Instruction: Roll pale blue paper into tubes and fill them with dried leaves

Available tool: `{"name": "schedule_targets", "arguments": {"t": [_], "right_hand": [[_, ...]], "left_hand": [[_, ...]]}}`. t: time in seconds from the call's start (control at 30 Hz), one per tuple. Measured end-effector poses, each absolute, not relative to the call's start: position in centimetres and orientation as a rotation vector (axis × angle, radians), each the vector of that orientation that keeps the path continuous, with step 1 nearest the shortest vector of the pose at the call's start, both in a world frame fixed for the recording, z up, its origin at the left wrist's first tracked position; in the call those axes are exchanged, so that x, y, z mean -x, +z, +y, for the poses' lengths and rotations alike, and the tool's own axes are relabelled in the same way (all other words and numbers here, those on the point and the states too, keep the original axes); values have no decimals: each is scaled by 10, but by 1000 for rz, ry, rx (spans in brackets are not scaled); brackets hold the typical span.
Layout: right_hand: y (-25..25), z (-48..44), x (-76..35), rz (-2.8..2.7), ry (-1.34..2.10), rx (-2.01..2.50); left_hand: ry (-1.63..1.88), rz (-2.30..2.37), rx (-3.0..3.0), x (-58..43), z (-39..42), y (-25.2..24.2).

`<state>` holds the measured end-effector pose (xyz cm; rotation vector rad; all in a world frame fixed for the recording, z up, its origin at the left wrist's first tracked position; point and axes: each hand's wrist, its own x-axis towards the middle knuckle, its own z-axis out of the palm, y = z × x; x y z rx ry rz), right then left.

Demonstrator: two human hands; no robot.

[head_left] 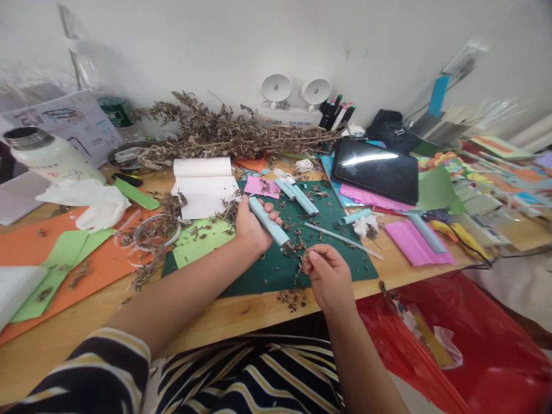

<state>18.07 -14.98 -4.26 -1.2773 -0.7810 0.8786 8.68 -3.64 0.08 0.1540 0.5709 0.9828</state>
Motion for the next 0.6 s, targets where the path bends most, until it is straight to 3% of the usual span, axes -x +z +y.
{"name": "schedule_targets", "arguments": {"t": [0.37,0.6], "right_hand": [[-26,-138,-155,-260,1534,968],[-31,-143,-153,-525,1306,995]], "left_hand": [[988,521,-214,-87,-42,1],[1022,595,-155,-90,-42,3]]}}
